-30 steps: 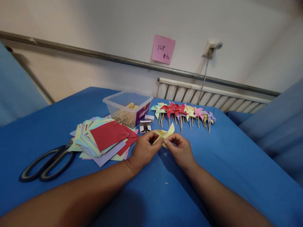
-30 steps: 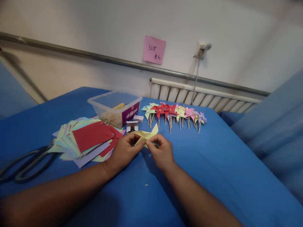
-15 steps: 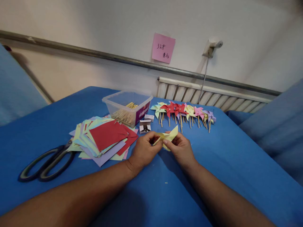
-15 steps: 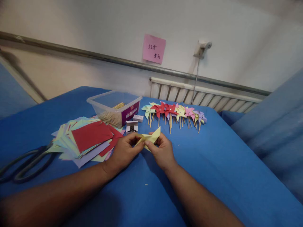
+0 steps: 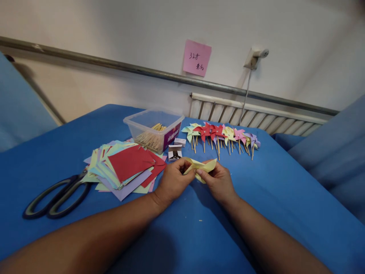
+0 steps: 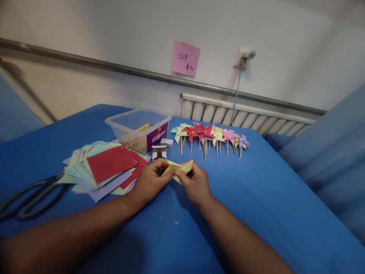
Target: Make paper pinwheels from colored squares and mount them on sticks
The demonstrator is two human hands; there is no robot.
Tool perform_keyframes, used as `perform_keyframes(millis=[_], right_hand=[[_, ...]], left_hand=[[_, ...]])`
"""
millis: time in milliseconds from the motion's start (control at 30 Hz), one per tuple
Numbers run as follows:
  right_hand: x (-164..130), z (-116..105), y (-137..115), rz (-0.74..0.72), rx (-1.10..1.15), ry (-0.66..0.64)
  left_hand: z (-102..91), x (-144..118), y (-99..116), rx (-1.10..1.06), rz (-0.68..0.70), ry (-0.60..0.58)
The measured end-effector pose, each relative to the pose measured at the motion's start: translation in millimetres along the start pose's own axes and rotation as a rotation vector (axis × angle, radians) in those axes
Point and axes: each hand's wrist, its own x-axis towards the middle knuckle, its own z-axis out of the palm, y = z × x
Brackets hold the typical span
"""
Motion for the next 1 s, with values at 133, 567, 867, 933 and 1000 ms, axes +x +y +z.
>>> perform_keyframes(millis=[133, 567, 867, 933, 1000], right_hand=[[-1.1, 1.5, -1.8, 0.014, -0.013, 0.01], [-2.2, 5.0, 2.5, -0.002, -0.011, 0.027], [-2.9, 4.7, 1.9, -0.013, -0.059, 0.041], [-2.9, 4.6, 2.5, -0.016, -0.062, 0.039], [-2.8, 4.8, 3.1, -0.017, -0.052, 0.038]], left_hand=[[-0.3, 1.2, -3.2, 0.008, 0.0, -0.005], [0.8, 0.5, -3.4, 0.059, -0.07, 0.033], [0.6, 0.3, 1.3, 0.055, -0.075, 0.0], [0.6, 0.1, 1.1, 0.043, -0.079, -0.005], [0.4, 0.0, -0.2, 0.029, -0.074, -0.009]])
